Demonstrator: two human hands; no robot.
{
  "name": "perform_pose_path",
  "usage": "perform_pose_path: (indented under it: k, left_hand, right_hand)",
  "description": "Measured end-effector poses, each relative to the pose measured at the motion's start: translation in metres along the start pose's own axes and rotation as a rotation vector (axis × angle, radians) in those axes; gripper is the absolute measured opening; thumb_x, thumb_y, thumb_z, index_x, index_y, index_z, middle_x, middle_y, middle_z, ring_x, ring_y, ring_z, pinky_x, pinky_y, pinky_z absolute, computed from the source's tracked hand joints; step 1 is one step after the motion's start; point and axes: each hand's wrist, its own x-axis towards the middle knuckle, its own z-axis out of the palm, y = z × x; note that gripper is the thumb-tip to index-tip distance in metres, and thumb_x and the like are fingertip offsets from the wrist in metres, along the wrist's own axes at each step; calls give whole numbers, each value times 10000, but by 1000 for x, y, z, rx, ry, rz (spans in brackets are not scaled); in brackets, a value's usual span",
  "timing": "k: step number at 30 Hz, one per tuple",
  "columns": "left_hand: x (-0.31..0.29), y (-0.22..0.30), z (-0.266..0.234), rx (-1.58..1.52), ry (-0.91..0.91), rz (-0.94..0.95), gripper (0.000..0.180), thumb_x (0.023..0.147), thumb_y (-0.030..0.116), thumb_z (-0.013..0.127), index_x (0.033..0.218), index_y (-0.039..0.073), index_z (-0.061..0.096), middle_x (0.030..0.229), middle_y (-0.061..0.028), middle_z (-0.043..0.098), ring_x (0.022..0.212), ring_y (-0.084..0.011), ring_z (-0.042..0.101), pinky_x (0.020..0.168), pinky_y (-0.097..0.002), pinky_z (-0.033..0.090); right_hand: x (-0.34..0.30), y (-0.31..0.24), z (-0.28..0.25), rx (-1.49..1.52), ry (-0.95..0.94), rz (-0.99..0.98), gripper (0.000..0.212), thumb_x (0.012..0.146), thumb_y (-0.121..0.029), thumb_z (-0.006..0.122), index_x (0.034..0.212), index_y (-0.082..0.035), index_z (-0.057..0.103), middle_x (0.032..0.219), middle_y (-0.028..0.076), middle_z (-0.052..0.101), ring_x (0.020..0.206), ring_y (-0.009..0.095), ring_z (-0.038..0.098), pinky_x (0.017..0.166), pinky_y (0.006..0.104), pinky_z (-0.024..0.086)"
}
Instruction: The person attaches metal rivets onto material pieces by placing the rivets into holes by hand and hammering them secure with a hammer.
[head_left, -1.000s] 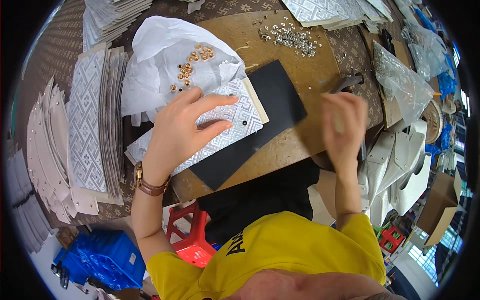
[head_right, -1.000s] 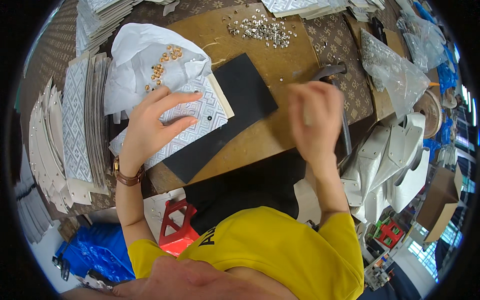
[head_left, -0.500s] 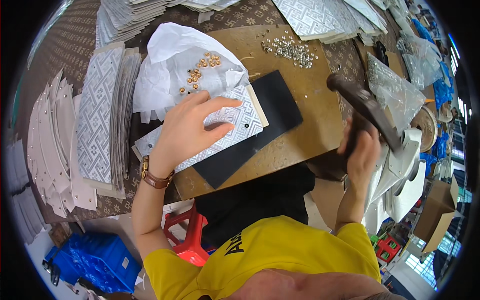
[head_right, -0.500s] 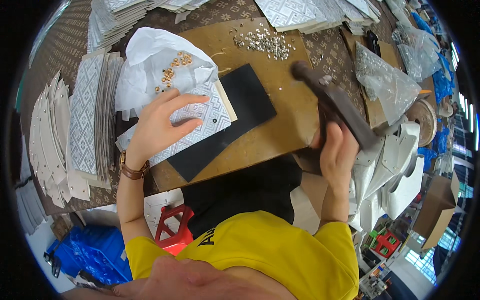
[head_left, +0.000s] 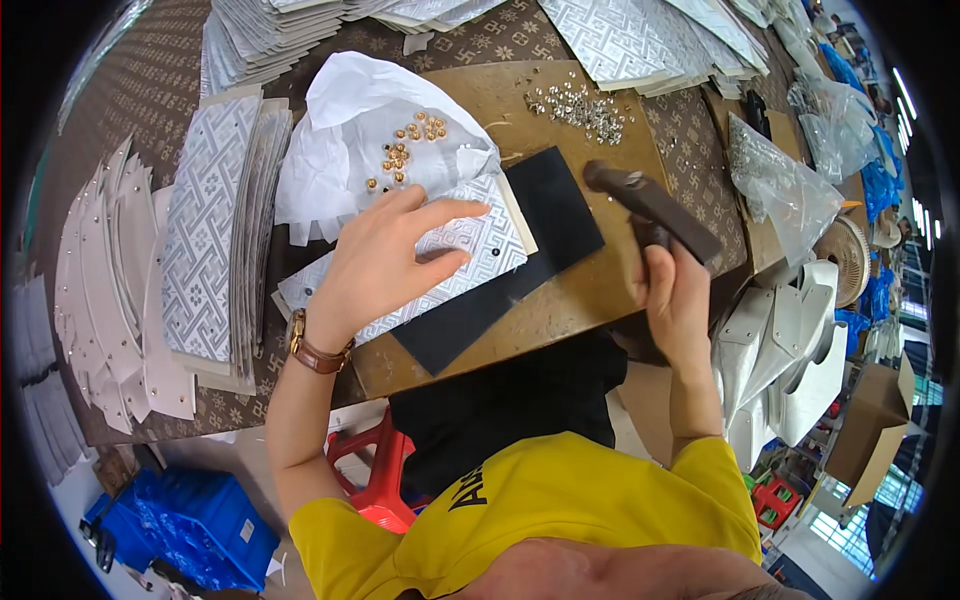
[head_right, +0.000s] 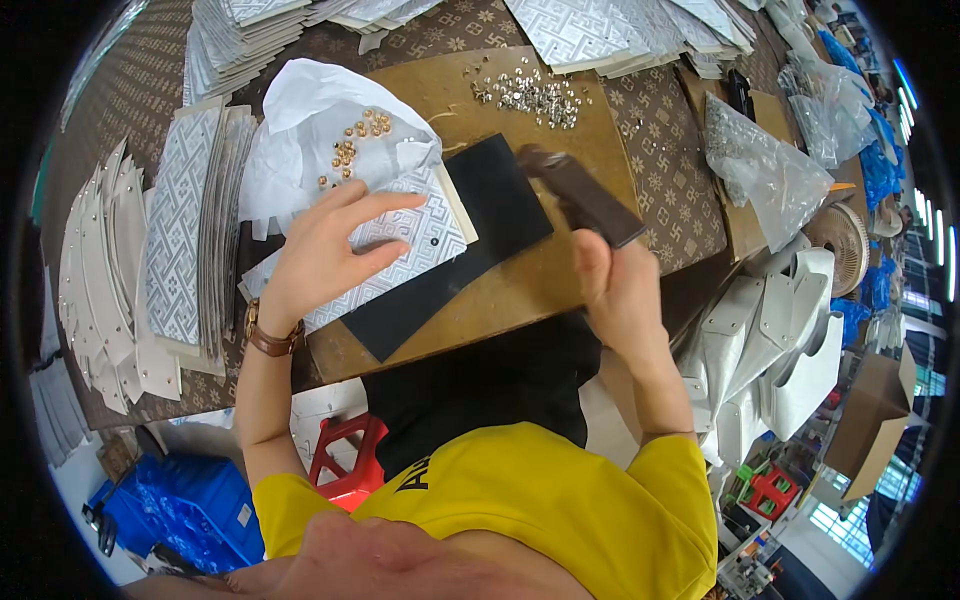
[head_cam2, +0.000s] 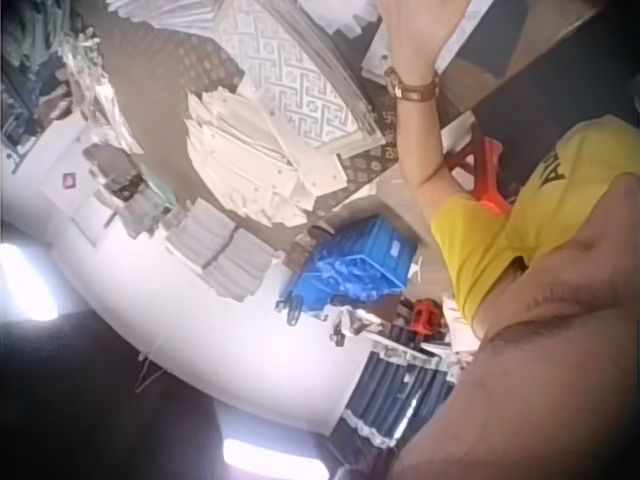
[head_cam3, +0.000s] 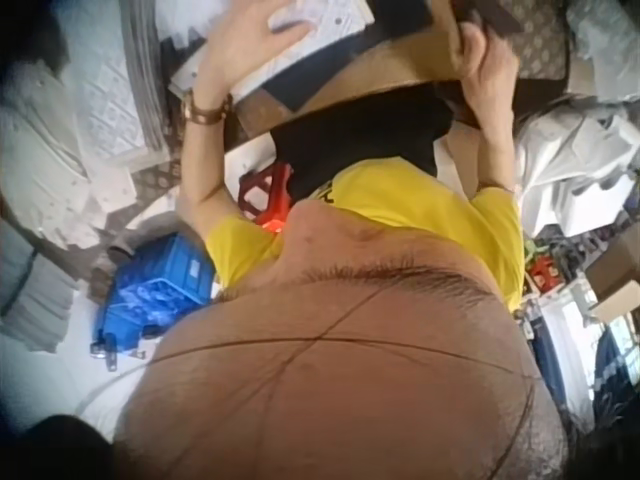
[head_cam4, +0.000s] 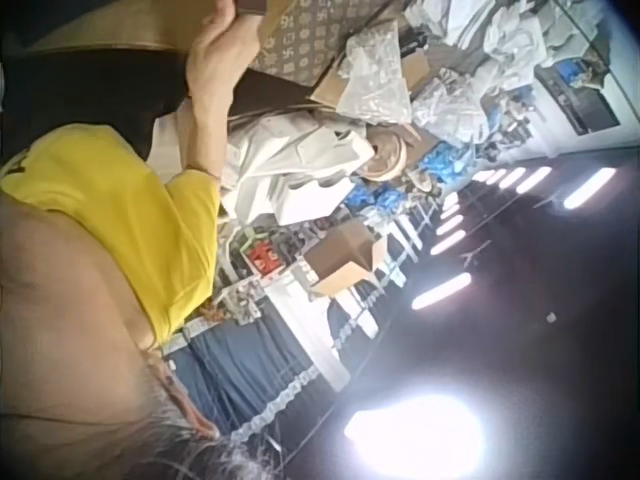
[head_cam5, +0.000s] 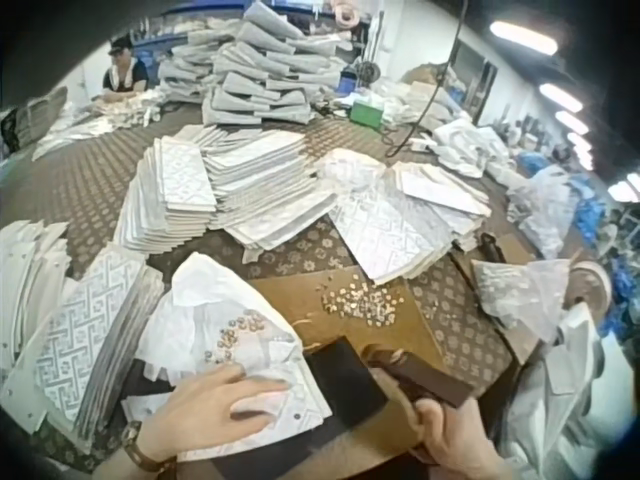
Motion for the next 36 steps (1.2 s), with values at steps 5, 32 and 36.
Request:
perform_pose_path:
  k: [5, 32, 36]
  left_hand:
    - [2, 1, 3, -6, -11, -15, 424, 844, 252, 793, 1265, 271, 748, 846, -74, 531, 840, -291, 594, 743, -408, 505]
    - [0, -31, -21, -1483, -66, -146, 458, 1039, 230, 664, 1448, 59, 555, 1025, -33, 587, 831, -105, 516, 721, -254, 455]
    - [4, -15, -9, -1773, -130, -53, 403, 1078, 300, 569, 1418, 86, 540, 985, -40, 513, 806, -111, 435, 681, -238, 391]
  right_hand:
    - [-9, 9, -9, 296, 193, 54, 393, 1088, -359, 556, 1147, 19, 646, 775, 63, 653, 572, 180, 571, 576, 276, 452]
    - [35, 20, 30, -233, 297, -414, 206, 861, -48, 811, 1054, -49, 740, 1012, 97, 680, 958, 323, 668, 846, 407, 528]
    - [44, -8, 77, -41, 82, -553, 176, 841, -24, 817, 999, -51, 745, 1008, 92, 680, 938, 294, 669, 813, 399, 536]
